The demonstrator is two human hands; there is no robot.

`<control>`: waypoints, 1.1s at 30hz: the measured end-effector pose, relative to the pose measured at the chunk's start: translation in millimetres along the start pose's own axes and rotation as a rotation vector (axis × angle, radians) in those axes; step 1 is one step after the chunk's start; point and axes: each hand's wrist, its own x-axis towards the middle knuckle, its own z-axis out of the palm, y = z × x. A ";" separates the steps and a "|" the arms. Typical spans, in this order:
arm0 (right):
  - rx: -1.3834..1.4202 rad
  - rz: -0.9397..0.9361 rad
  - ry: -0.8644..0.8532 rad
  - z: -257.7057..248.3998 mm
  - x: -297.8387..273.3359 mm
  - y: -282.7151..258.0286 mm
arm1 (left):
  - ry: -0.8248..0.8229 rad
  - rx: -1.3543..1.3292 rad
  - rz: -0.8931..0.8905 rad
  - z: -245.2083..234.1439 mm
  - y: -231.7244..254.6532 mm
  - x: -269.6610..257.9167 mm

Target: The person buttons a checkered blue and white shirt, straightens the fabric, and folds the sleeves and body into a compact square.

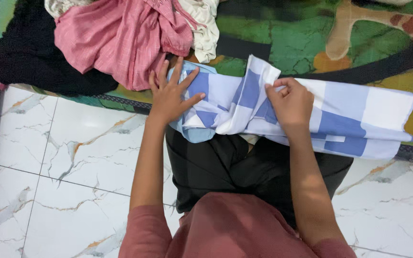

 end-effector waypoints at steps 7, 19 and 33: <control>-0.015 -0.086 0.034 -7.3 8.4 -12.8 | 0.105 -0.079 -0.032 -10.9 37.2 -1.8; 0.339 -0.605 -0.891 -81.1 -92.4 -27.7 | 0.141 -0.280 0.215 -10.5 61.7 -0.3; -0.615 -0.289 -0.049 -121.3 0.8 118.3 | -0.060 0.027 0.119 16.7 80.6 17.3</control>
